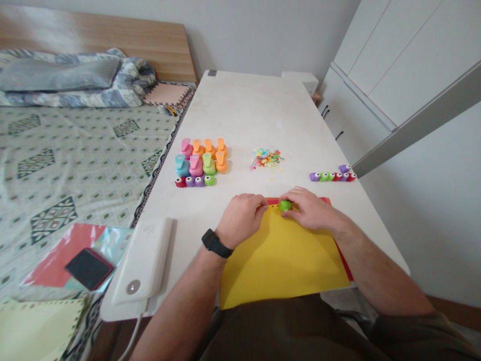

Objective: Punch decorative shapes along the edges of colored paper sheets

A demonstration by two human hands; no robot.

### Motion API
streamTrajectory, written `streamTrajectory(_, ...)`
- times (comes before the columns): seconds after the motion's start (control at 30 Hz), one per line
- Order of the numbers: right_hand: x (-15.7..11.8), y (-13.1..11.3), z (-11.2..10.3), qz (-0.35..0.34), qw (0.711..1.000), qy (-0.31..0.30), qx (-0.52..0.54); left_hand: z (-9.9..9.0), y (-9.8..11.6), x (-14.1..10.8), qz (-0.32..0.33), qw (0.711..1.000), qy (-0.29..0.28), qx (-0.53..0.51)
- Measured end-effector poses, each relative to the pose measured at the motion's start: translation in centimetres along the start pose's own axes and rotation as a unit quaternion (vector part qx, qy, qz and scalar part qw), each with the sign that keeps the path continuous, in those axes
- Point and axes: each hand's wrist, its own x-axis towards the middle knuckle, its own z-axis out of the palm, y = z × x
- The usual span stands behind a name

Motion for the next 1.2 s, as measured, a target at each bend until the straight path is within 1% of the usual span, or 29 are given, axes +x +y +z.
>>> streamTrajectory(0.3, 0.0, -0.3, 0.3, 0.003, 1.0, 0.0, -0.016, 0.2, -0.2, -0.1, 0.004, 1.0, 0.006, 0.0)
streamTrajectory(0.57, 0.1, -0.3, 0.4, 0.011, 1.0, 0.002, -0.019, 0.1, -0.1, 0.0, 0.002, 1.0, 0.005, -0.005)
streamTrajectory(0.93, 0.4, -0.2, 0.5, 0.002, 1.0, -0.004, -0.02, -0.2, -0.2, 0.1, 0.001, 1.0, 0.006, 0.014)
streamTrajectory(1.07, 0.4, -0.3, 0.4, -0.006, 1.0, -0.002, -0.019, -0.3, 0.4, 0.4, 0.012, 0.999, 0.019, 0.033)
streamTrajectory(1.2, 0.3, -0.2, 0.6, -0.012, 1.0, 0.006, -0.025, -0.1, 1.7, 1.0, 0.028, 0.998, -0.001, 0.063)
